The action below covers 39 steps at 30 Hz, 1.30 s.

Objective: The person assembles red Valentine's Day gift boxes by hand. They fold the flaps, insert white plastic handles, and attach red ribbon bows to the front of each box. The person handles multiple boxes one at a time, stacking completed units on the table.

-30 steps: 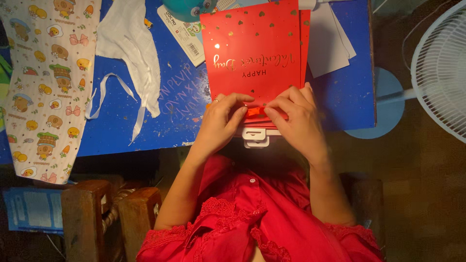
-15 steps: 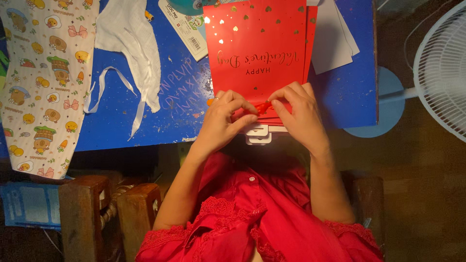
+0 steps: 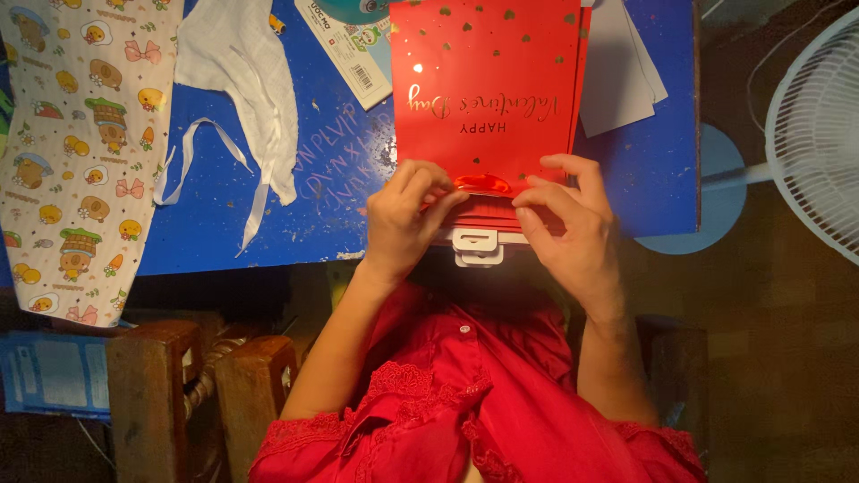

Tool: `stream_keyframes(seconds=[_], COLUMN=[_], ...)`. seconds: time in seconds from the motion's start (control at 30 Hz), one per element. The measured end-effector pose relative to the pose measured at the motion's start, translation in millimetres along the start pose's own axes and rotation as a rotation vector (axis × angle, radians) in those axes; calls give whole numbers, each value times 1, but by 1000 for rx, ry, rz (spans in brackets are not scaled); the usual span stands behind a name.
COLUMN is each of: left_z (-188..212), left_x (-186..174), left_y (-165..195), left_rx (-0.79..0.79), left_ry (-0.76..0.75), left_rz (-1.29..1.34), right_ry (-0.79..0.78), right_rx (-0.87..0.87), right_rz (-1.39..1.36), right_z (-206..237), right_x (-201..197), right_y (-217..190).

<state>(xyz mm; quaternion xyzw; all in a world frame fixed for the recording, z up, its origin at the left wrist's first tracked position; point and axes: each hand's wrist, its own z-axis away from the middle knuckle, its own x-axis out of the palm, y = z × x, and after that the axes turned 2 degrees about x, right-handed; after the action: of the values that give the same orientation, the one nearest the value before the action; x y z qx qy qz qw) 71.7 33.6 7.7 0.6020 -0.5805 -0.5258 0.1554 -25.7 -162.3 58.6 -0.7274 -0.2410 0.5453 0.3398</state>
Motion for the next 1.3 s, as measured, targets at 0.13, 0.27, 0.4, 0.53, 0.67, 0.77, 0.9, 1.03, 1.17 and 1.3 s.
stream_keyframes(seconds=[0.13, 0.27, 0.4, 0.53, 0.67, 0.77, 0.9, 1.03, 1.17, 1.3], left_z=[3, 8, 19, 33, 40, 41, 39, 30, 22, 11], left_x=[0, -10, -17, -5, 7, 10, 12, 12, 11, 16], left_y=[-1, -3, -4, 3, 9, 11, 12, 11, 13, 13], left_rx=[160, 266, 247, 181, 74, 35, 6, -85, -59, -8], left_ry=[12, -46, 17, 133, 164, 190, 214, 193, 152, 178], left_rz=[-145, -228, -270, -352, -355, -337, -375, -291, -375, -419], right_ry=[34, 81, 143, 207, 283, 324, 347, 320, 278, 262], right_rx=[-42, -224, -213, -176, -169, -173, -149, -159, -124, -106], right_rz=[131, 313, 318, 419, 491, 516, 528, 567, 599, 609], right_z=[0, -2, 3, 10, 9, 7, -1, -6, -7, -12], right_x=[5, 6, 10, 22, 32, 35, 38, 38, 38, 42], right_y=[1, 7, 9, 2, -5, -7, -8, -6, -5, -1])
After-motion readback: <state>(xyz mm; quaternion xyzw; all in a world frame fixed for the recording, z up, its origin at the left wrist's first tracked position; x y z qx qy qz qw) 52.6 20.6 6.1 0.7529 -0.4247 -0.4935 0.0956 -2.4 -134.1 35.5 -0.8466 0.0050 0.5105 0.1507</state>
